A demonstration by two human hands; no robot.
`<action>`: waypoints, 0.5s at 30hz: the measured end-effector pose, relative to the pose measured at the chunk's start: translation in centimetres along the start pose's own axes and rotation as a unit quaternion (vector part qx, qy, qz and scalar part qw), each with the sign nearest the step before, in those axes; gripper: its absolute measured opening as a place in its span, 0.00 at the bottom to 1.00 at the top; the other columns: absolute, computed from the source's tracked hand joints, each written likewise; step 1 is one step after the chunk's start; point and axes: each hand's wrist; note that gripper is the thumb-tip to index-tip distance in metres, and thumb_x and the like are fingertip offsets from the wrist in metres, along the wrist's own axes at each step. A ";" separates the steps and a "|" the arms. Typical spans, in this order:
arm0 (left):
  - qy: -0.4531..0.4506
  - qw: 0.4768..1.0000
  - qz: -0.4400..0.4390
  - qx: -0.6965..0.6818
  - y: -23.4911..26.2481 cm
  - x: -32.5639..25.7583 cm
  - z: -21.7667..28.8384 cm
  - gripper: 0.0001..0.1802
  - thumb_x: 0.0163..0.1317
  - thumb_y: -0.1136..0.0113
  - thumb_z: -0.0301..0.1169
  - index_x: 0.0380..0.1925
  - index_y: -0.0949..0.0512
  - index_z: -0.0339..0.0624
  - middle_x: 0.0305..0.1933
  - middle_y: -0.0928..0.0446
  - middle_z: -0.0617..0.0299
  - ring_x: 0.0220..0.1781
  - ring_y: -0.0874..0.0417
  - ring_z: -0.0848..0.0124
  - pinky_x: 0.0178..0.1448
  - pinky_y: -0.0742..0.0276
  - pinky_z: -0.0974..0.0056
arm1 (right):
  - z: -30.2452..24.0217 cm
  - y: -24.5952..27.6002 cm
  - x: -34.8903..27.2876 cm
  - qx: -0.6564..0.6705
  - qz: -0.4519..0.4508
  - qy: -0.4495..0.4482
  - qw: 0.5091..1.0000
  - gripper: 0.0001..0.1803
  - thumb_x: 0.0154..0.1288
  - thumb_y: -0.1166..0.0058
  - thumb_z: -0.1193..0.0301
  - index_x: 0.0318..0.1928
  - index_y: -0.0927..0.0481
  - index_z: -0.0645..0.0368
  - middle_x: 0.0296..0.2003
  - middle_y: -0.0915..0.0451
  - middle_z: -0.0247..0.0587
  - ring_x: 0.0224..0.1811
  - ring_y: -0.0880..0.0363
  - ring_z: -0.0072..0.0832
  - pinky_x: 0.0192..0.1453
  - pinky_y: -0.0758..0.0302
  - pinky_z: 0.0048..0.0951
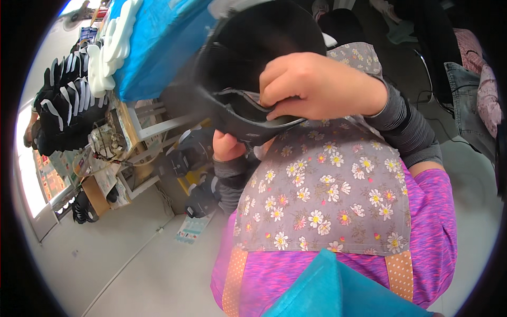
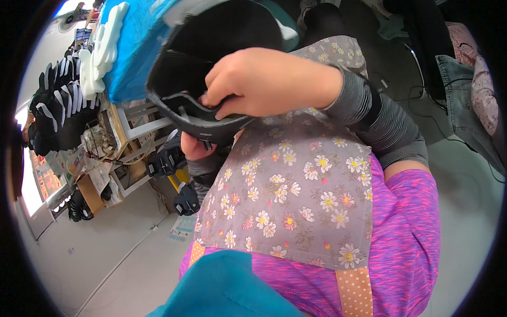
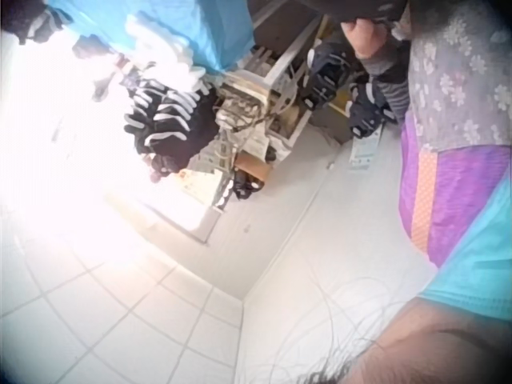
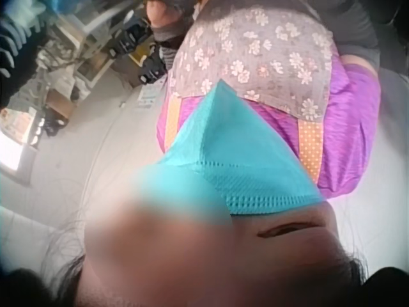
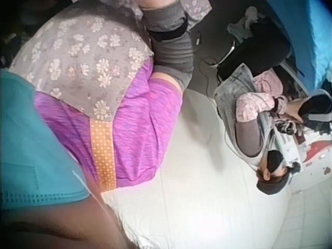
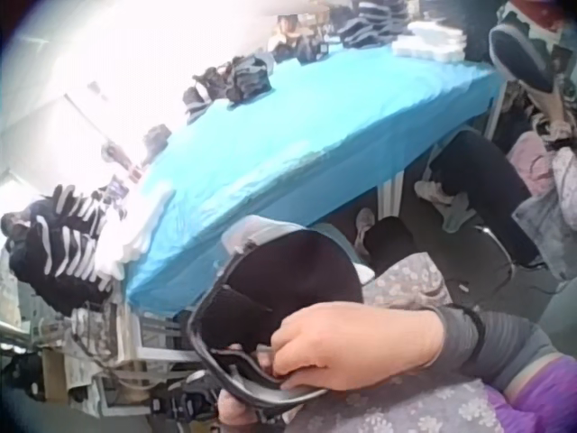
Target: The person pulls the inner lining and padding through a black shoe upper, then inserts a white foam padding into the interior of a second black shoe upper.
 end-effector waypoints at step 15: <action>-0.127 0.921 0.029 0.367 -6.9 4.7 4.9 0.36 0.60 0.42 0.37 0.68 0.35 0.32 0.68 0.31 0.50 0.69 0.30 0.61 0.75 0.42 0.58 | -0.2 -5.4 -2.0 -0.067 0.010 -0.040 0.997 0.06 0.58 0.40 0.71 0.27 0.20 0.59 0.26 0.20 0.44 0.32 0.19 0.45 0.37 0.22 0.41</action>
Point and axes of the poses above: each hand's wrist, its own x-axis towards the middle knuckle, its own y-axis out of the back of the hand, z = x × y
